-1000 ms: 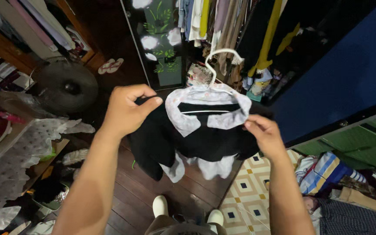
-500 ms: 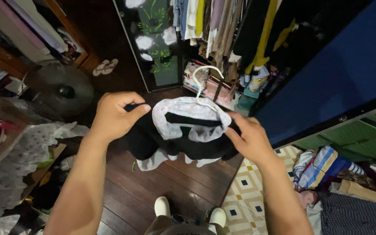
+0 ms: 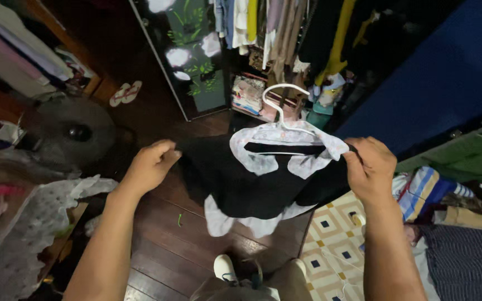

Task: The person takes various items of clothing from a pile on a bed and places them onto hangers before hanging them inside a closet.

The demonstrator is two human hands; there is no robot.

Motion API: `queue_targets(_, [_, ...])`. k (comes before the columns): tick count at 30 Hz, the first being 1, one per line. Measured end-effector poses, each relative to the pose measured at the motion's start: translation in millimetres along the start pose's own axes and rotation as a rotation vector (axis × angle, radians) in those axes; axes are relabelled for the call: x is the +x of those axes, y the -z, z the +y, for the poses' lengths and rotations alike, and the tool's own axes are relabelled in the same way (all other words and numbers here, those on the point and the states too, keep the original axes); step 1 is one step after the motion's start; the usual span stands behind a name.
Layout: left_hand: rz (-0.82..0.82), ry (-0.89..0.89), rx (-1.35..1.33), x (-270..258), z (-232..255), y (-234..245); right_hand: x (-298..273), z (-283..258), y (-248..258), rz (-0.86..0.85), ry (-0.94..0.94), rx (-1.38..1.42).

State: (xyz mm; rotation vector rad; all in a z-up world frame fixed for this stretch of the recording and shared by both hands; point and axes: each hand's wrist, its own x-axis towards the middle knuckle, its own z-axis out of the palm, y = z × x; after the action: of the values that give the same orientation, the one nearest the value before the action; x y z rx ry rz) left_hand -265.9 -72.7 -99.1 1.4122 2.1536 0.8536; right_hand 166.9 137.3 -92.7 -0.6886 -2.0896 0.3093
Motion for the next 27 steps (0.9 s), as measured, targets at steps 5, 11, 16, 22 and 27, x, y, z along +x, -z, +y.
queue_targets(5, [0.209,-0.512,-0.174,19,40,-4,13,-2,12,0.000,-0.029,-0.059])
queue_targets(11, [-0.006,-0.592,0.078,60,114,-23,33,32,24,0.035,-0.057,-0.056])
queue_targets(16, [0.014,-0.615,-0.011,92,137,-47,60,89,35,0.070,-0.035,0.023])
queue_targets(22, [0.303,-0.648,-0.104,131,181,-55,68,182,31,0.098,-0.220,0.279])
queue_targets(27, [0.330,-0.433,-0.098,156,207,-66,45,248,-26,0.162,-0.459,0.665])
